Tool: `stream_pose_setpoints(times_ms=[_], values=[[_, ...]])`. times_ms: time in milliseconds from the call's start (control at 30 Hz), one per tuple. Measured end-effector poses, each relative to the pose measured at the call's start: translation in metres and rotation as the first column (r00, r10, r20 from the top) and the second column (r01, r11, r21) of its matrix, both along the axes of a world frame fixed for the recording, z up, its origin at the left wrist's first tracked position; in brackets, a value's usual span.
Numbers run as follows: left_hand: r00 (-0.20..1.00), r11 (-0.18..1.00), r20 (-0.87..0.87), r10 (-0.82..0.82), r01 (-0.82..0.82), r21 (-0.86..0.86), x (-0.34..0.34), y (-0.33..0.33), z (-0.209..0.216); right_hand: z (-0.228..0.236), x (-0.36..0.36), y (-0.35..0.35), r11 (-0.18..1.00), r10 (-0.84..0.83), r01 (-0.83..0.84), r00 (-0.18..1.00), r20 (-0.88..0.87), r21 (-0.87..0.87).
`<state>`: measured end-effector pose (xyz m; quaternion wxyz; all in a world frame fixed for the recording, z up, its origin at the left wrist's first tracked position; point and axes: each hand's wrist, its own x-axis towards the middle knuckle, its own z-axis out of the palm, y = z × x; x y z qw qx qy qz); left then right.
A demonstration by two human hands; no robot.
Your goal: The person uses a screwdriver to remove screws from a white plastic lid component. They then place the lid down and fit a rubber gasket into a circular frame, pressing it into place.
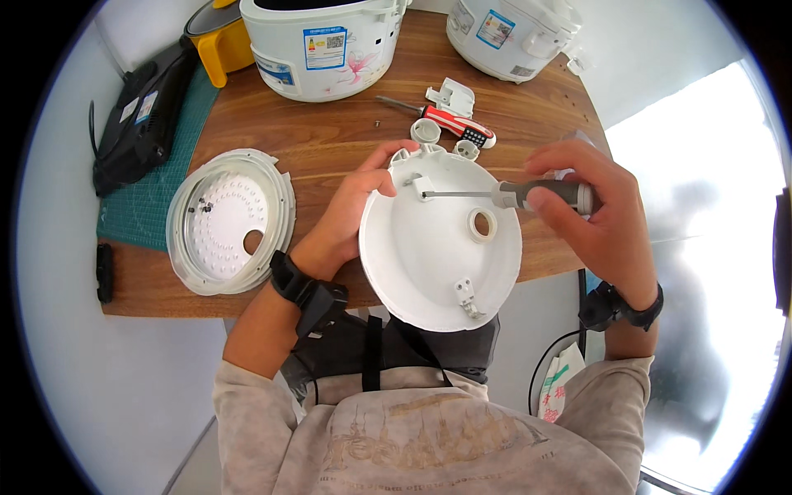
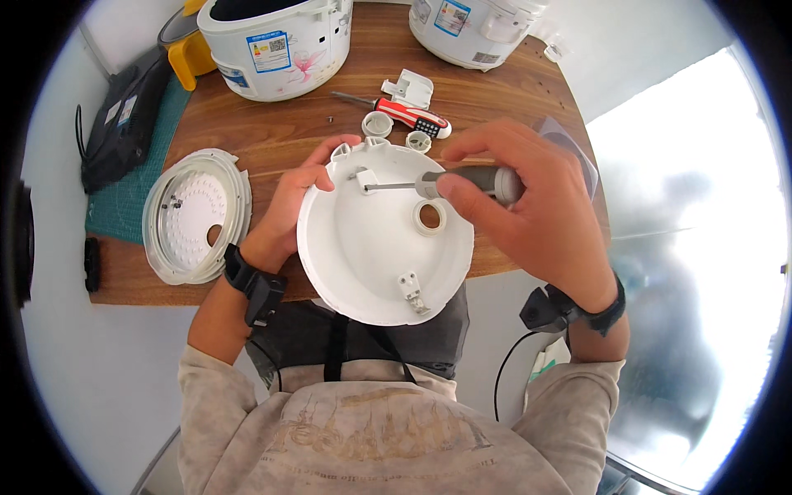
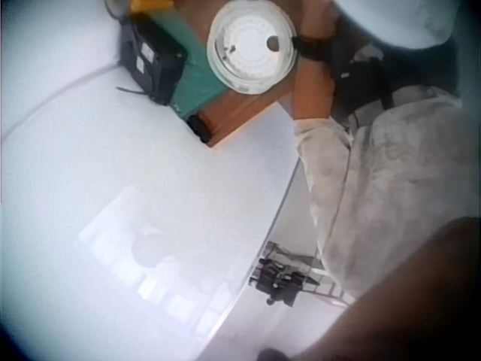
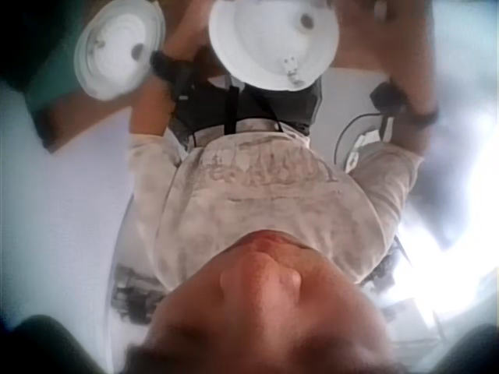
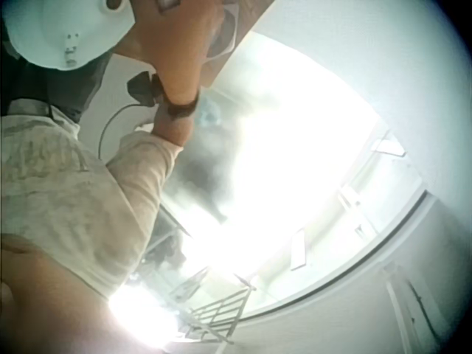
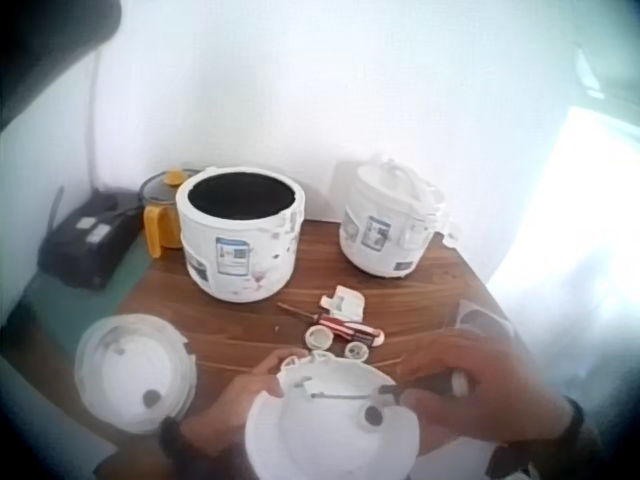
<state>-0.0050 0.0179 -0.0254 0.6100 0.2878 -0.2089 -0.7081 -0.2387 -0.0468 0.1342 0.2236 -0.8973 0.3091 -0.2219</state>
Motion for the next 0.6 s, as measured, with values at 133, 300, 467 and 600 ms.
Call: stream_pose_setpoints(times_ms=[133, 300, 467, 600], values=[[0.999, 1.0, 0.041, -0.019, 0.019, -0.002, -0.001, 0.001, 0.003, -0.007, 0.009, 0.001, 0.997, -0.077, 0.079, 0.995, 0.057, -0.023], [0.999, 1.0, 0.041, -0.023, 0.023, 0.001, -0.001, 0.001, -0.001, -0.004, 0.011, 0.0, 0.984, -0.13, 0.121, 0.989, -0.068, -0.13], [0.998, 1.0, 0.057, -0.022, 0.021, 0.018, -0.002, 0.001, 0.002, -0.006, 0.016, 0.003, 0.983, -0.08, 0.074, 0.996, -0.03, -0.168], [0.999, 0.999, 0.039, -0.024, 0.023, 0.025, -0.001, 0.0, -0.002, -0.008, 0.011, -0.01, 0.986, -0.082, 0.071, 0.995, -0.063, -0.154]])
